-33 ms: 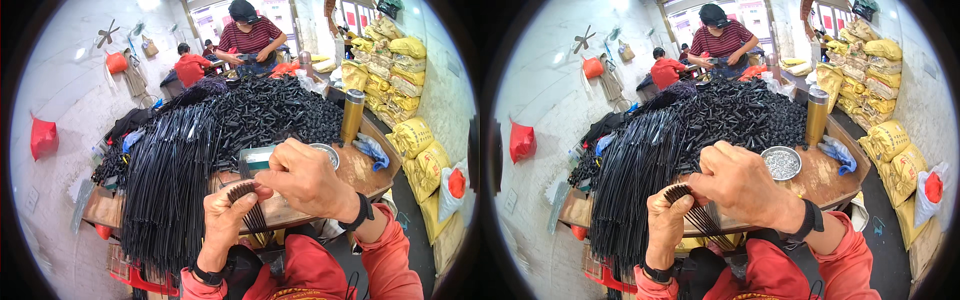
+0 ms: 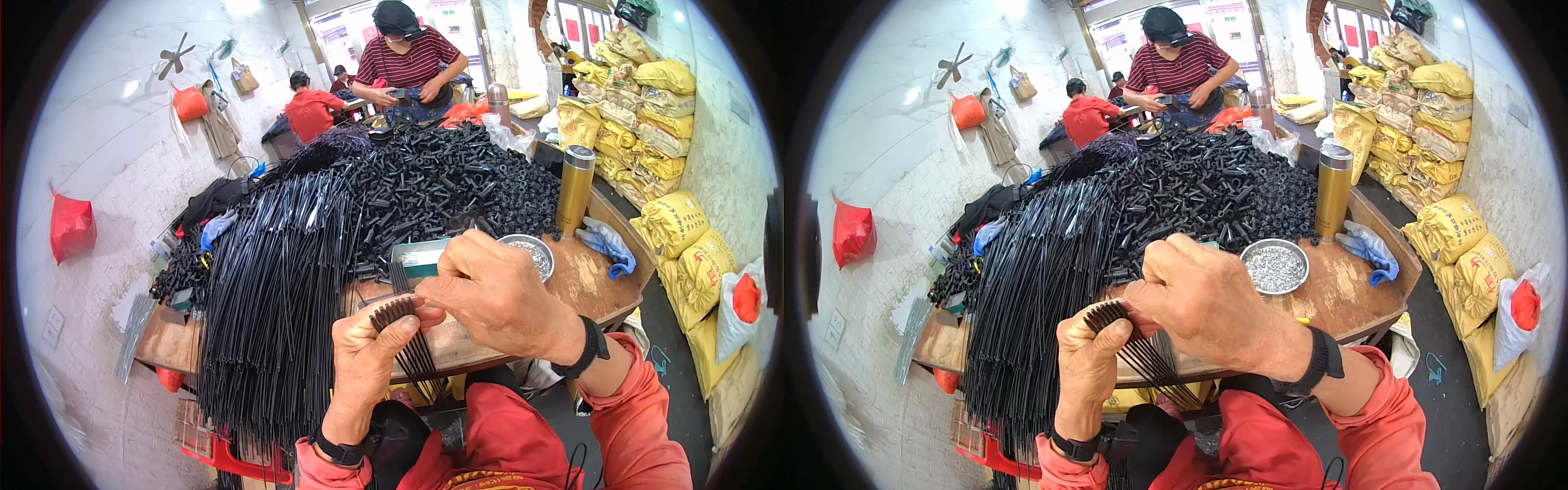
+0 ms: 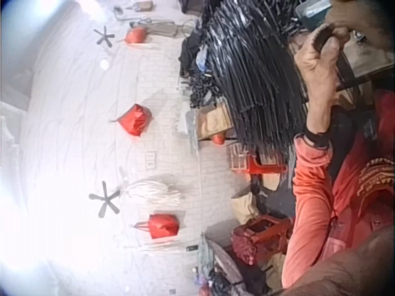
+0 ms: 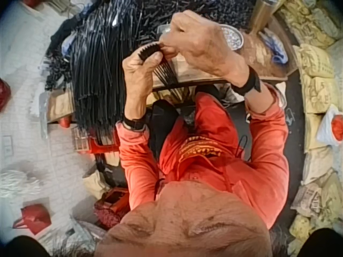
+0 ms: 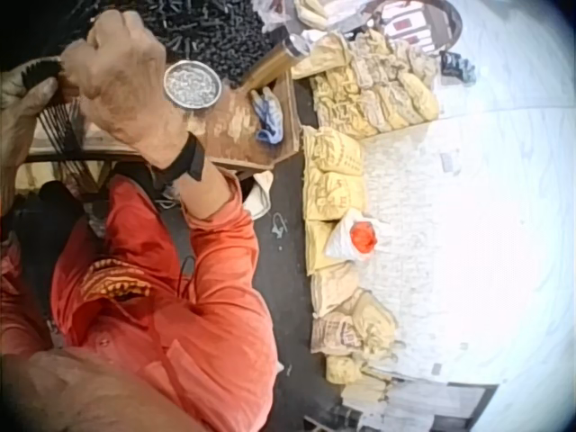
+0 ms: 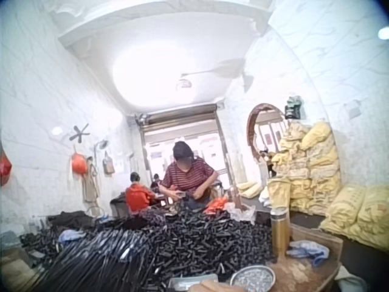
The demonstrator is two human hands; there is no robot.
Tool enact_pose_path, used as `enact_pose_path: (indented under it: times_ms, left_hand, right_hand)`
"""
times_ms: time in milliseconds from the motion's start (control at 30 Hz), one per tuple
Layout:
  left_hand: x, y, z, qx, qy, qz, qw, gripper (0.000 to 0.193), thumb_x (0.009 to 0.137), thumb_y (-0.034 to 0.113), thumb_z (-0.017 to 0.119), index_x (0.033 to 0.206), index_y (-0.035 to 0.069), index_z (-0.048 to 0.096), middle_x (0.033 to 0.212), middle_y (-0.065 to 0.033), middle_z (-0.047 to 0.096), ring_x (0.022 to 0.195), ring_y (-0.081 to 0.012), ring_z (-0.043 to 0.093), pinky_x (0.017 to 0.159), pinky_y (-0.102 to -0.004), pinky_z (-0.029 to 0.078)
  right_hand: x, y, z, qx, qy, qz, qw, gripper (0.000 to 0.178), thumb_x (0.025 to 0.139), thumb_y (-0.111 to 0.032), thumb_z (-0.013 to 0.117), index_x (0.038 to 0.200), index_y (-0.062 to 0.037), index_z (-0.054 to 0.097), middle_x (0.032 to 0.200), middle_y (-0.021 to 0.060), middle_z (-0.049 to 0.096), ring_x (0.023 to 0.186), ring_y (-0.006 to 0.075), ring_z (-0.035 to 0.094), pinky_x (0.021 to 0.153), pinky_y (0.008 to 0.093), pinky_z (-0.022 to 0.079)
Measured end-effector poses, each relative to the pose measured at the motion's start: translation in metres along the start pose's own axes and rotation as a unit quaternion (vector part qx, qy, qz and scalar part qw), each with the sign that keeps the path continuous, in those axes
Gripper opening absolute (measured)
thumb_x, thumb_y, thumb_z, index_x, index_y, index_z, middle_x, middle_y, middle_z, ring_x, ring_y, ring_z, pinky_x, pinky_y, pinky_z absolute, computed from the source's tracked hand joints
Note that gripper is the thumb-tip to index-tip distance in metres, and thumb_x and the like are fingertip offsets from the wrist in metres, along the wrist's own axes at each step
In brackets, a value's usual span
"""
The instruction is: Gathering and assembling black tube components for umbrella or tent manufacturing.
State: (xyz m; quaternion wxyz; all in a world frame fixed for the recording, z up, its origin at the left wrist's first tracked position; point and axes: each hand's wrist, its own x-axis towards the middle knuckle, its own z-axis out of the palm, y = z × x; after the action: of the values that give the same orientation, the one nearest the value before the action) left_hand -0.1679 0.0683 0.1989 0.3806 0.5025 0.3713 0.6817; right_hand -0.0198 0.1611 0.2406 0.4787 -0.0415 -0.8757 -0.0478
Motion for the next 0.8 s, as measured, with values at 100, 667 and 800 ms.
enact_pose_path:
  times_ms: [100,667,800]
  left_hand:
    - [0.001,-0.001,0.001,-0.015,-0.001,-0.002,1.000,0.020,0.082,0.007,0.061,0.097,-0.006,0.060,0.088,-0.0154,0.065,0.085,-0.0219,0.064,0.079,-0.0326,0.051]
    - [0.008,0.001,-0.005,0.031,-0.053,-0.017,0.998,0.024,0.082,0.008,0.061,0.101,-0.006,0.061,0.091,-0.0136,0.065,0.084,-0.0203,0.064,0.079,-0.0305,0.050]
    - [0.006,-0.001,-0.005,0.008,-0.036,-0.036,0.999,0.027,0.083,0.009,0.061,0.105,-0.006,0.059,0.092,-0.0137,0.065,0.084,-0.0194,0.064,0.079,-0.0291,0.050]
  right_hand:
    - [-0.006,-0.003,0.009,0.027,0.055,0.035,0.998,0.007,0.064,-0.014,0.061,0.068,-0.0109,0.056,0.065,0.0026,0.038,0.061,0.0180,0.045,0.049,0.0295,0.038]
    - [-0.004,0.004,0.001,0.147,0.054,0.046,0.987,0.008,0.067,-0.008,0.064,0.071,-0.0075,0.057,0.068,0.0058,0.046,0.062,0.0217,0.053,0.047,0.0324,0.041]
    - [-0.002,0.008,0.000,0.126,0.042,0.029,0.991,0.008,0.067,-0.009,0.064,0.073,-0.0074,0.058,0.067,0.0062,0.046,0.062,0.0231,0.052,0.049,0.0336,0.041]
